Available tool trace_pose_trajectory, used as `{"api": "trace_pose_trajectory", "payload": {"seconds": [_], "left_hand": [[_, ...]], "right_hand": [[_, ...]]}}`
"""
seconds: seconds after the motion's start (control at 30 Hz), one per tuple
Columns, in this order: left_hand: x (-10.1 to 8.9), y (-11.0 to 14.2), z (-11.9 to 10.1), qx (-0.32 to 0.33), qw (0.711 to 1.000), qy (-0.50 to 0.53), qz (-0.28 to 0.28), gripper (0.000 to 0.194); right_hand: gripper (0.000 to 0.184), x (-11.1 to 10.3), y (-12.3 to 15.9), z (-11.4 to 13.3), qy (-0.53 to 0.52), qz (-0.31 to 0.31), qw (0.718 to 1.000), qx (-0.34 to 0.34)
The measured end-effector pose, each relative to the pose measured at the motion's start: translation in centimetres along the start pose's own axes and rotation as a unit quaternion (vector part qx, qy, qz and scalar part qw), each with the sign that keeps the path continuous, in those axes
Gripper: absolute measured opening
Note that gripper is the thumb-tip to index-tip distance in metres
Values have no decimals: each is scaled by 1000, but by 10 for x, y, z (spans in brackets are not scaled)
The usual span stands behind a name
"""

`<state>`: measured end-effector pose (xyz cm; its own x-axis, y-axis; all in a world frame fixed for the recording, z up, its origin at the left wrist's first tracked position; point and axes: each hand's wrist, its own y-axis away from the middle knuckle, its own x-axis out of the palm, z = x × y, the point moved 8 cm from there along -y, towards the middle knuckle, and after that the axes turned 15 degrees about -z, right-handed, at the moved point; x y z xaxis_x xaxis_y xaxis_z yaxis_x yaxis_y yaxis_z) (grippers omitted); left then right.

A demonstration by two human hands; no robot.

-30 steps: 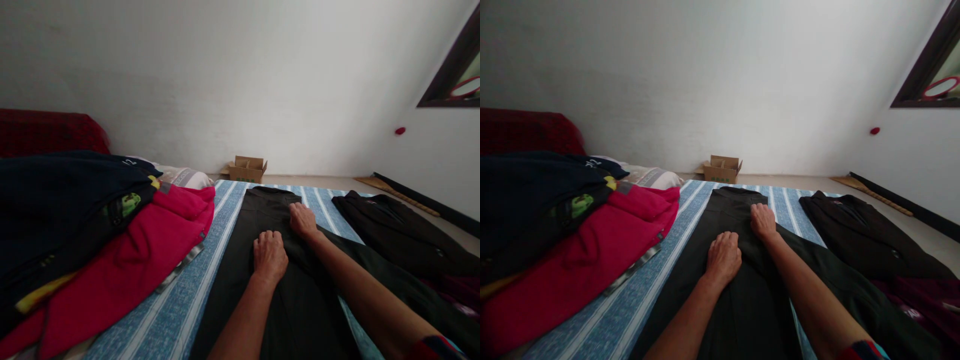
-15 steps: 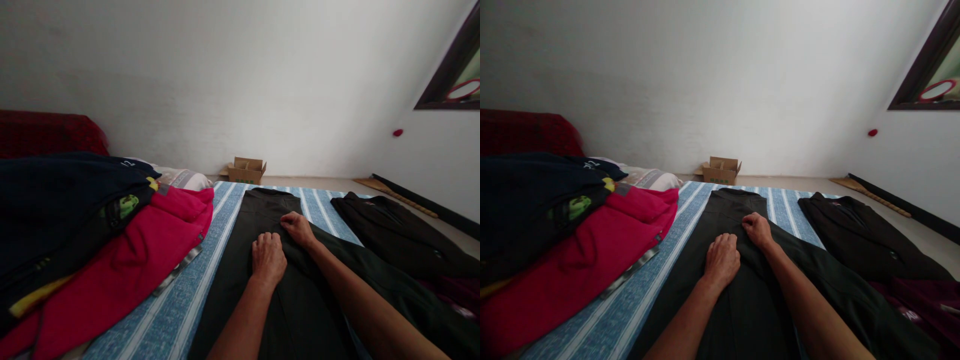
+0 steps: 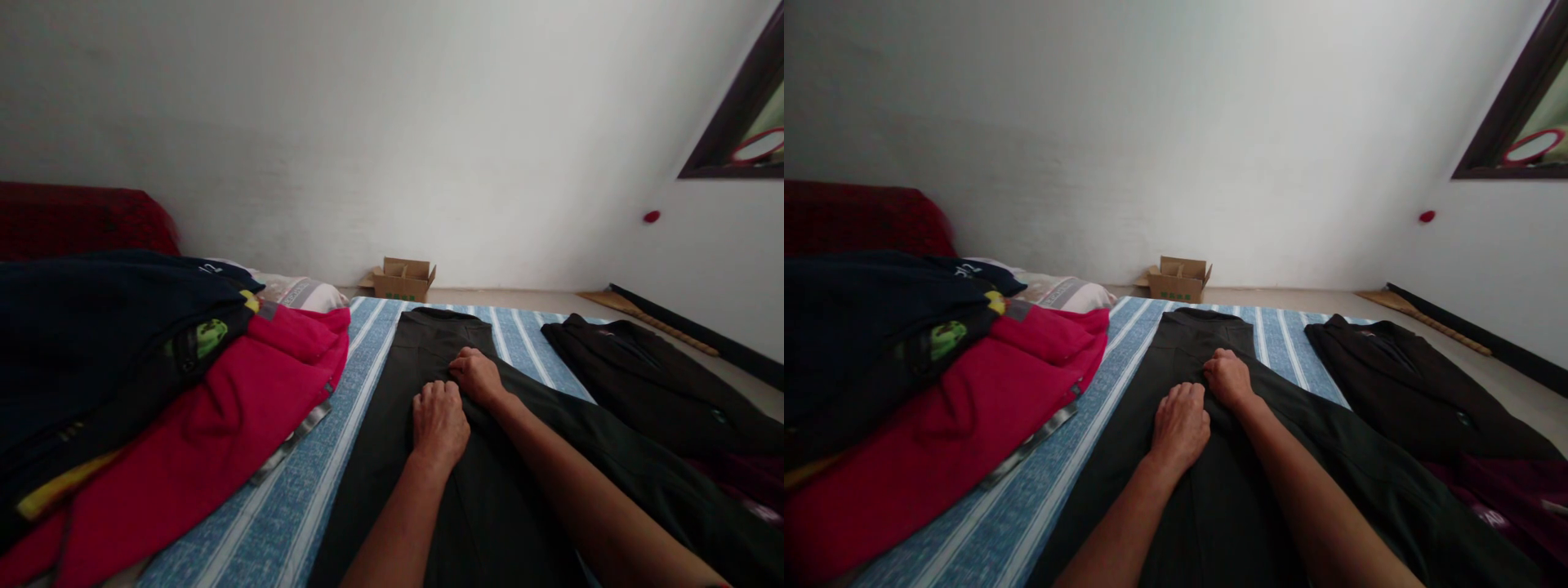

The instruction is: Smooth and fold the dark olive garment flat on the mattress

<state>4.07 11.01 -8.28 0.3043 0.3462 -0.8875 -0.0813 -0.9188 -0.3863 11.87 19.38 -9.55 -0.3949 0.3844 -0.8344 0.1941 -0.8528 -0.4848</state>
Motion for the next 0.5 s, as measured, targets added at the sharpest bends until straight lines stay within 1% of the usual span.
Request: {"api": "trace_pose_trajectory", "payload": {"seconds": [0.07, 0.13, 0.23, 0.37, 0.5], "left_hand": [[0, 0, 0, -1, 1000, 3, 0, 23], [0, 0, 1, -2, 1000, 6, 1, 23], [0, 0, 0, -4, 1000, 7, 4, 23], [0, -1, 0, 1, 1000, 7, 2, 22], [0, -1, 0, 5, 1000, 5, -3, 21]], "right_hand": [[23, 1, -1, 5, 6, 8, 1000, -10], [21, 3, -1, 8, 3, 14, 1000, -15], [18, 4, -2, 4, -24, 3, 1000, 2], [22, 5, -4, -21, -96, -49, 991, 82], [20, 6, -3, -46, -196, -90, 964, 156]]}}
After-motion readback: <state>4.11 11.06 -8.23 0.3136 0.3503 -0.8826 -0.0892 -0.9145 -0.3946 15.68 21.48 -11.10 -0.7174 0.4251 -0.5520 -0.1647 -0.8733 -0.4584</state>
